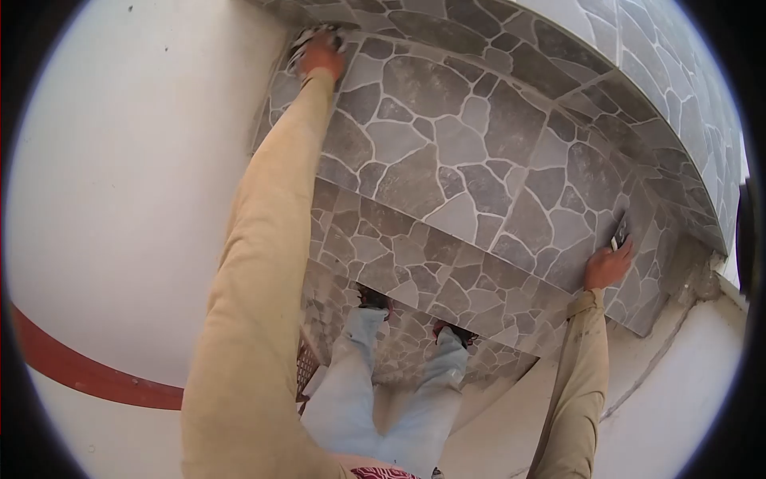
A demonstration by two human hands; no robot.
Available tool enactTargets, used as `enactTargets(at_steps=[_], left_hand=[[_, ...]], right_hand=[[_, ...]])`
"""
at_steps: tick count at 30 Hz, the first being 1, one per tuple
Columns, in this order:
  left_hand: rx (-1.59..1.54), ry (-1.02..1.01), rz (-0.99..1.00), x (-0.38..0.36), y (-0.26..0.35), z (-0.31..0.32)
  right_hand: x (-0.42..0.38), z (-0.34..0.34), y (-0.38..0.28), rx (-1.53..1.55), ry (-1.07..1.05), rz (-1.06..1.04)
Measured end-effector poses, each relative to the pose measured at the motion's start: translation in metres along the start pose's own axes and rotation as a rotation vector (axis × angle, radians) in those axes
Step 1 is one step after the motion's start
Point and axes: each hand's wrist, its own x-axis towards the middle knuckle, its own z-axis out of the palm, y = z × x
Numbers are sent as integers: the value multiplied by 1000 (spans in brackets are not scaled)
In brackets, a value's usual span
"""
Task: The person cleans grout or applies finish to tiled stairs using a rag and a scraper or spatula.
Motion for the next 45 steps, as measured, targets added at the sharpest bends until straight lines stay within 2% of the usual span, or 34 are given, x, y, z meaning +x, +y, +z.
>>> enactTargets(at_steps=[1, 3, 4, 5, 7, 9, 10, 11, 12, 14, 16, 17, 18, 19, 20, 21, 22, 24, 26, 27, 28, 29, 30, 31, 33, 34, 36, 37, 39, 41, 42, 43, 44, 45], left_hand=[[-3, -9, 45, 4, 12, 8], [-364, -63, 246, -23, 33, -1], [-527, -114, 516, -55, 45, -18], [-767, -519, 440, -93, 65, -51], [-694, -453, 960, -143, 77, -103], [-761, -213, 591, -130, 57, -107], [-622, 20, 417, -100, 38, -91], [-599, 74, 187, -68, 17, -75], [-364, 104, 190, -30, -14, -53], [-234, -183, -270, 14, -33, -31], [-295, -148, -534, -2, 45, -40], [142, 89, -178, -22, 81, 3], [373, -23, -46, -26, 103, 114], [282, -286, 278, -97, 177, 22], [-3, -149, 527, -157, 213, -12], [-661, -333, 632, -208, 242, -19], [-1093, -677, 953, -223, 255, -74], [-1245, -579, 903, -239, 246, -133], [-1170, -419, 526, -189, 199, -180], [-1216, -189, 456, -160, 165, -151], [-967, 5, 367, -128, 129, -163], [-782, 199, 244, -102, 93, -147], [-540, 280, 285, -66, 34, -105], [-311, 294, 244, -34, -25, -56], [-538, -130, -136, 7, -38, -53], [-559, -139, -139, 25, -22, -36], [17, -20, -284, 33, 0, -3], [12, -28, -285, 34, 17, -8], [26, -140, -423, 24, 51, -27], [3, 19, -125, -19, 65, 16], [-454, 40, -15, -59, 99, 11], [-679, -12, 196, -96, 136, 37], [-536, 1, 498, -145, 195, 13], [-931, -350, 569, -177, 245, 2]], right_hand=[[1, 1, 2, -11, -11, -5], [2, 6, 4, -7, -22, -15], [0, 8, 9, -2, -14, -21], [0, 10, 8, -2, -1, -20], [4, 4, -1, 12, 0, 5], [-4, 1, -2, 18, -21, 35], [-4, 3, -1, 24, -19, 21], [0, 4, 3, 25, -15, 0], [4, 5, 7, 11, -13, 1], [0, 7, 8, 27, 23, -59], [-2, 5, 6, 10, 6, -24], [1, 4, 2, 1, -7, 3], [2, 4, 3, 14, -7, -3], [-1, 7, 8, 11, -7, -3], [0, 10, 9, 11, 2, -5], [2, 10, 7, 34, 22, -11], [2, 9, 7, 11, 3, 28], [3, 9, 3, -11, -30, 73], [1, 1, -1, -9, -15, 56], [2, -1, -1, -13, -15, 66], [4, -2, -2, 1, -10, 47], [3, -2, -3, 15, -5, 28], [4, 1, -4, 14, 2, 38], [4, 5, 0, 18, 13, 9], [3, 4, 7, -12, 32, -25], [2, 4, 4, -27, 19, 6], [0, 7, 2, -45, -30, 13], [4, 10, 2, -36, -13, 7], [0, 7, 3, -31, -10, 4], [2, 5, -4, -27, 8, 8], [2, 6, -3, -20, 22, 17], [-1, 10, 5, -36, 49, -26], [-2, 17, 13, -47, 79, -77], [-5, 24, 25, -36, 120, -123]])
